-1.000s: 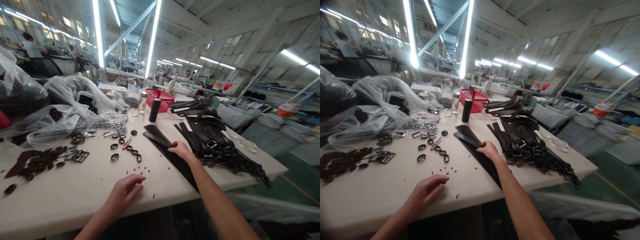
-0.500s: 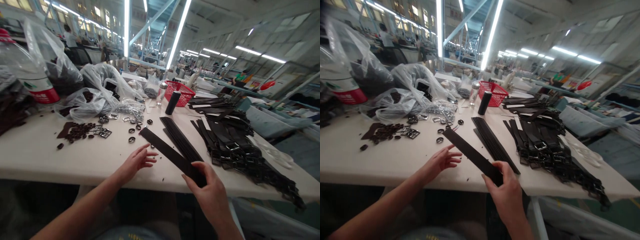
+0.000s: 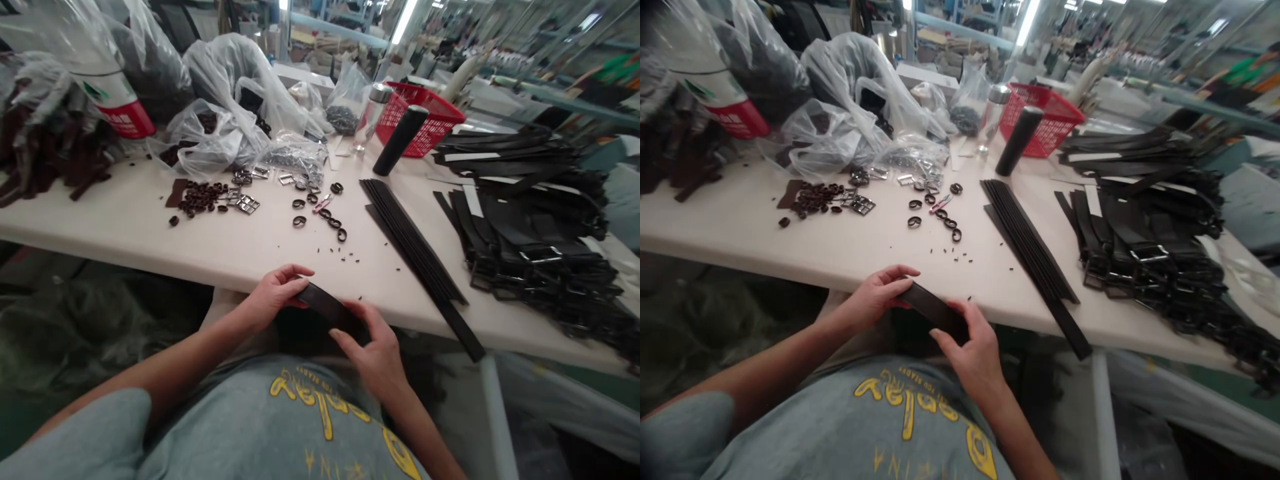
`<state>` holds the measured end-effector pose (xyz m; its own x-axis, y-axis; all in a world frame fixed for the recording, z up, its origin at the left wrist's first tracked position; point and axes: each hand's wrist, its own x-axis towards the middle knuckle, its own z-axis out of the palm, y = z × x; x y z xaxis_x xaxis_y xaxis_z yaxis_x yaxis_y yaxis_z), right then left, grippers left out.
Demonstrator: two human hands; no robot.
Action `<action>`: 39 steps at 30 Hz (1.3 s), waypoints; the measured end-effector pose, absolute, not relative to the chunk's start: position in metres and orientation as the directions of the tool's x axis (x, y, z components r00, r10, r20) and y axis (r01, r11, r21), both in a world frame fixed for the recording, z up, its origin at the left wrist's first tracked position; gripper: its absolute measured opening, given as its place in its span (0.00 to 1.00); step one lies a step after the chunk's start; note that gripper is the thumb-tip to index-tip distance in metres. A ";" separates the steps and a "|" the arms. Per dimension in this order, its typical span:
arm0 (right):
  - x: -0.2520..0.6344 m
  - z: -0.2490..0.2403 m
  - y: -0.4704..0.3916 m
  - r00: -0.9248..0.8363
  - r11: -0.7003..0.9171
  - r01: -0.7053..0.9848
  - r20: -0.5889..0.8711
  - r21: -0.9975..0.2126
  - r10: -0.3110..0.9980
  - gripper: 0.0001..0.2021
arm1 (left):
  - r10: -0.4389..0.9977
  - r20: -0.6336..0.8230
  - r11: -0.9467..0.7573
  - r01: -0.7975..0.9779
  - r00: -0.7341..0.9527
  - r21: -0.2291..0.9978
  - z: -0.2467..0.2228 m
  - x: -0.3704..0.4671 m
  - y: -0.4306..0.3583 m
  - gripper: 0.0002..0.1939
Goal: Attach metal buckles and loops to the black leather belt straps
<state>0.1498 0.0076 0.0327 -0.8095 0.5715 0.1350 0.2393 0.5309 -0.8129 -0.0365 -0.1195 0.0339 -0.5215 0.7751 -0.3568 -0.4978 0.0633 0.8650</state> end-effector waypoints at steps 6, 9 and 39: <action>0.110 0.028 -0.011 -0.830 0.580 0.098 0.255 -0.809 0.495 0.14 | 0.736 -0.375 0.010 -0.545 -0.563 0.838 0.024 -0.025 -0.134 0.19; 0.105 0.028 -0.013 -0.846 0.592 0.088 0.253 -0.801 0.469 0.12 | 0.728 -0.373 -0.008 -0.551 -0.575 0.834 0.023 -0.027 -0.139 0.20; 0.135 0.006 0.053 -0.746 0.732 0.359 0.293 -0.579 0.598 0.14 | 0.934 0.192 -0.102 0.291 -0.301 0.951 0.057 -0.040 -0.147 0.14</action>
<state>0.1347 0.0530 0.0060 -0.7462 0.5977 0.2932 0.3590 0.7321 -0.5789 -0.0405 -0.1470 0.0575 -0.3006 0.9342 0.1921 0.2913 -0.1018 0.9512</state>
